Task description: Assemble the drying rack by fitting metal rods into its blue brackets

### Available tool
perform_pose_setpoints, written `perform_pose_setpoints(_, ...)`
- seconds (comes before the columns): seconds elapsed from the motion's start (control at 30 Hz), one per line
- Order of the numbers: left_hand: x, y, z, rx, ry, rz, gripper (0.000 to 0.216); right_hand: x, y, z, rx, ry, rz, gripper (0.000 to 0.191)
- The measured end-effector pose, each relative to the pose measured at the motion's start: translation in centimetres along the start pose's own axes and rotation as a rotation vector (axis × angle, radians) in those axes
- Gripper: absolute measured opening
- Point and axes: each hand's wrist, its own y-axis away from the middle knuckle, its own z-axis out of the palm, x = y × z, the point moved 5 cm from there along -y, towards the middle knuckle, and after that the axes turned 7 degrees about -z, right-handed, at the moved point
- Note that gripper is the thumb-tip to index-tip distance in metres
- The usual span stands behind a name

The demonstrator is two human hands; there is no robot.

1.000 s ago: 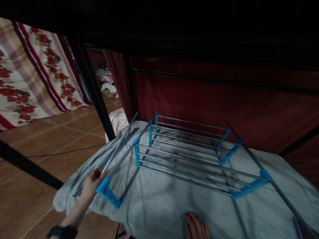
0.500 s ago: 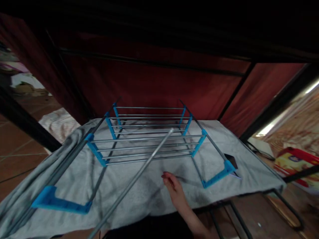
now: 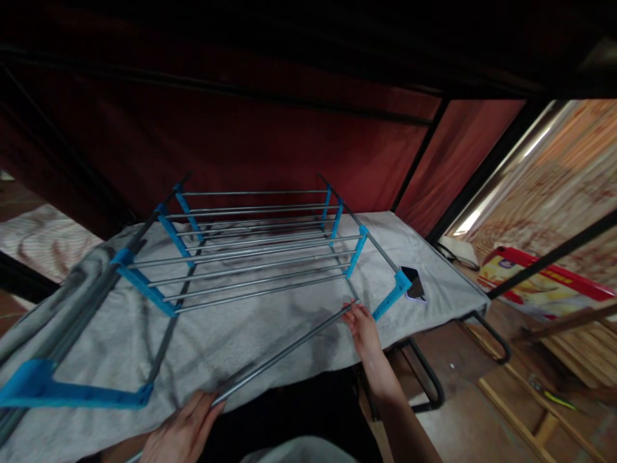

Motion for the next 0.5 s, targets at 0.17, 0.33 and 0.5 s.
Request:
perform_pose_setpoints(0.17,1.8,-1.5,0.5,0.098,0.055,0.004,0.045,-0.6,-0.6,-1.0,-0.002,-0.032,-0.014,0.035)
perform_pose_setpoints(0.33,4.4,-3.7,0.1,0.036,0.069,0.054,0.041,-0.3,0.5,-1.3,0.006,0.007,0.022,0.029)
perform_pose_setpoints(0.5,8.5,-6.0,-1.1,-0.065,0.061,0.038,0.035,-0.1,2.9,-4.1,0.022,0.059,0.046,0.027)
